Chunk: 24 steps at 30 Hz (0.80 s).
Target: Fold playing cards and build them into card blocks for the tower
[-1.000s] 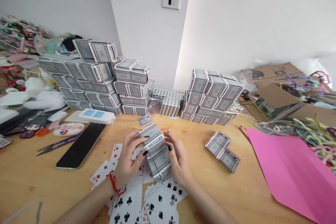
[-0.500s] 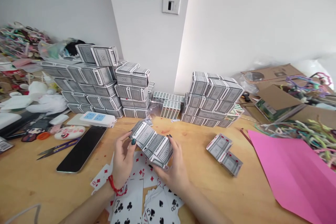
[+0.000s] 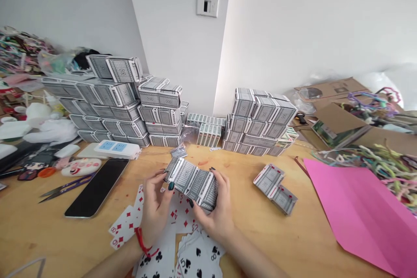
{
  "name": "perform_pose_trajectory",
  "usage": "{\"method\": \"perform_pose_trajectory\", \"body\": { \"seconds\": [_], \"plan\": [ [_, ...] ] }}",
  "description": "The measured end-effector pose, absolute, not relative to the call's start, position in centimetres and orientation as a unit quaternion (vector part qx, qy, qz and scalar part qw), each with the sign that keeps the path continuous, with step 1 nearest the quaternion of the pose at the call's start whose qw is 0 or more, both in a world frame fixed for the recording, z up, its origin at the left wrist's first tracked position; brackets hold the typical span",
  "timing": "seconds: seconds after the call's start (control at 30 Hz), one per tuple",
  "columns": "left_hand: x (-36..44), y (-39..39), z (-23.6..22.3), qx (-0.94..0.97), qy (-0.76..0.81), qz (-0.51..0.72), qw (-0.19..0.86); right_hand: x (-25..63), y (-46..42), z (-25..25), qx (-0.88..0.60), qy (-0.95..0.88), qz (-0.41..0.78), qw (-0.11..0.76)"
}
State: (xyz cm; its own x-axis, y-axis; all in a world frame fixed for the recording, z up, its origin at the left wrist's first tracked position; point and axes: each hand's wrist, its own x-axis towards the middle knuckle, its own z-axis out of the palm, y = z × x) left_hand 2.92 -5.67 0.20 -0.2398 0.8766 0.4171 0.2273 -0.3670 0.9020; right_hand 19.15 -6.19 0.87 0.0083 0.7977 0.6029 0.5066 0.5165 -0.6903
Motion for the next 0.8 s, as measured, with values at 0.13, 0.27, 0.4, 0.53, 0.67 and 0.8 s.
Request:
{"method": "perform_pose_trajectory", "body": {
  "seconds": [0.13,0.27,0.4,0.53,0.67,0.8],
  "plan": [
    [3.1,-5.8,0.0,0.55,0.499,0.611,0.275,19.3,-6.2,0.6,-0.469,-0.687,0.141,0.537],
    [3.0,-5.8,-0.1,0.55,0.496,0.611,0.279,19.5,-6.0,0.5,-0.469,-0.688,0.139,0.536],
    [1.5,-4.8,-0.1,0.603,0.484,0.576,0.266,20.1,-5.5,0.6,-0.455,-0.705,0.146,0.524],
    [-0.8,-3.4,0.2,0.719,0.438,0.487,0.232,20.9,-5.0,0.6,-0.412,-0.745,0.145,0.503],
    [-1.9,-3.0,1.1,0.789,0.418,0.416,0.175,21.2,-4.8,0.5,-0.392,-0.776,0.116,0.481],
    [-2.0,-3.1,1.9,0.801,0.426,0.398,0.134,21.2,-4.7,0.3,-0.384,-0.795,0.055,0.467]
  ]
}}
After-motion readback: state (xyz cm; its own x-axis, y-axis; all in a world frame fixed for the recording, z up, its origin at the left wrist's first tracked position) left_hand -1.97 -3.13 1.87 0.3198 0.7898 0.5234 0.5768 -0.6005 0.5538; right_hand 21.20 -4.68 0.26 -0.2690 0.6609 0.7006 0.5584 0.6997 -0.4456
